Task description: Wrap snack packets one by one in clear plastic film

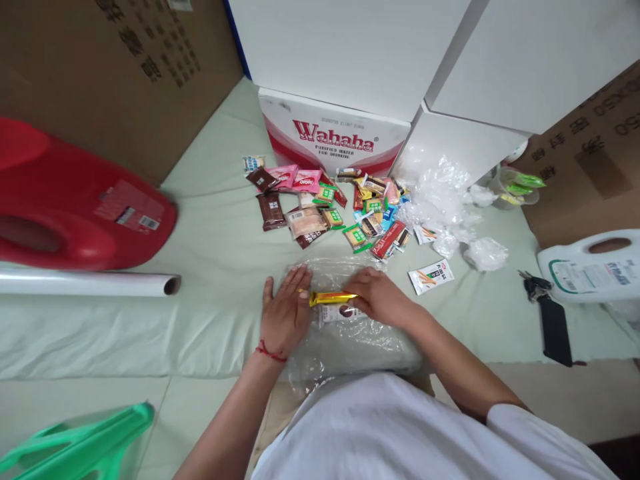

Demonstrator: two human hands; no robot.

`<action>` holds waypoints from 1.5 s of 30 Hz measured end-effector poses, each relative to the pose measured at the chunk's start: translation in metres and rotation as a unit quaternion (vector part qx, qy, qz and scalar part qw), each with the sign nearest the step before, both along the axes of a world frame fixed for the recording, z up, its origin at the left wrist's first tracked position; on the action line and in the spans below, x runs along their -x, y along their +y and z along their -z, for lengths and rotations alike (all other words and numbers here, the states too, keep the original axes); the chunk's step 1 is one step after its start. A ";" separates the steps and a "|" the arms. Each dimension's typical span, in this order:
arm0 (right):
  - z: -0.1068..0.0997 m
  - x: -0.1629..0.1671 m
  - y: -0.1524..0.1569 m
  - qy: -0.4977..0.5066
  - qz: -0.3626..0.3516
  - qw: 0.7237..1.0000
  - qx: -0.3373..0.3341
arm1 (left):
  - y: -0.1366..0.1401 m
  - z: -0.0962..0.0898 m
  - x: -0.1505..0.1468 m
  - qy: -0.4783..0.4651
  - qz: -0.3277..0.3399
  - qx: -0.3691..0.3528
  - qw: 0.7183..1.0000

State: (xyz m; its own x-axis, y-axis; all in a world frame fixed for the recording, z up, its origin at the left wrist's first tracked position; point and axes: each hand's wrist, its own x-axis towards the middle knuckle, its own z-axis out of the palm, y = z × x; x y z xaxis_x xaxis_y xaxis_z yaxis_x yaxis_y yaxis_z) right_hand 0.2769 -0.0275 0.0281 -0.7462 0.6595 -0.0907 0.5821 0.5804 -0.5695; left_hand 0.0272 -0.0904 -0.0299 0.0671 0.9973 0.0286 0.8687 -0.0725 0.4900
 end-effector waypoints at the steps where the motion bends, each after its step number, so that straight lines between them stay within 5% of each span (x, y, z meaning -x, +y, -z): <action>1: 0.000 0.002 0.000 -0.006 -0.014 1.000 0.003 | 0.000 0.000 -0.001 0.009 0.001 -0.002 1.000; 6: -0.017 -0.005 0.049 0.003 0.113 0.989 -0.094 | 0.003 -0.003 -0.008 0.068 0.013 -0.001 0.998; 9: -0.023 -0.023 0.105 -0.093 0.214 0.956 -0.178 | 0.003 -0.004 -0.009 0.072 0.012 -0.002 0.997; 11: -0.021 -0.042 0.130 -0.195 0.241 0.939 -0.147 | 0.002 -0.004 -0.008 0.070 0.013 -0.004 0.997; 14: -0.012 -0.079 0.136 -0.255 0.220 0.937 -0.091 | 0.001 -0.004 -0.007 0.064 0.017 -0.006 0.998; 19: 0.002 -0.112 0.106 -0.169 0.088 0.975 -0.113 | 0.001 -0.006 -0.007 0.058 0.016 -0.007 0.998; 21: 0.007 -0.105 0.102 -0.160 0.071 0.978 -0.115 | 0.002 -0.006 -0.007 0.059 0.014 -0.010 0.998; 27: 0.022 -0.036 0.131 -0.089 0.164 0.975 -0.117 | 0.003 -0.005 -0.008 0.063 0.013 -0.013 0.998; 32: 0.006 -0.006 0.150 -0.047 0.102 0.992 -0.060 | 0.004 -0.005 -0.007 0.068 0.014 -0.010 0.998; 34: -0.010 -0.021 0.151 -0.091 0.102 0.989 -0.049 | 0.004 -0.005 -0.007 0.068 0.015 -0.011 0.998; 38: -0.032 -0.086 0.152 -0.214 0.165 0.945 -0.183 | 0.004 -0.004 -0.007 0.062 0.016 -0.018 0.998; 40: -0.033 -0.125 0.154 -0.268 0.207 0.914 -0.223 | 0.004 -0.003 -0.006 0.059 0.016 -0.021 0.998; 45: -0.022 -0.203 0.163 -0.272 0.336 0.879 -0.202 | 0.004 -0.003 -0.006 0.055 0.015 -0.025 0.998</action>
State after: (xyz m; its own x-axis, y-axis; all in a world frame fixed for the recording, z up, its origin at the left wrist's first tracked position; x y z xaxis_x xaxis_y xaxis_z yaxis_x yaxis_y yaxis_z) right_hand 0.4797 0.1351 0.0499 -0.0958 0.9949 0.0301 0.9930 0.0934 0.0723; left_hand 0.0332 -0.0865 -0.0273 0.1033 0.9922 0.0694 0.9141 -0.1222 0.3866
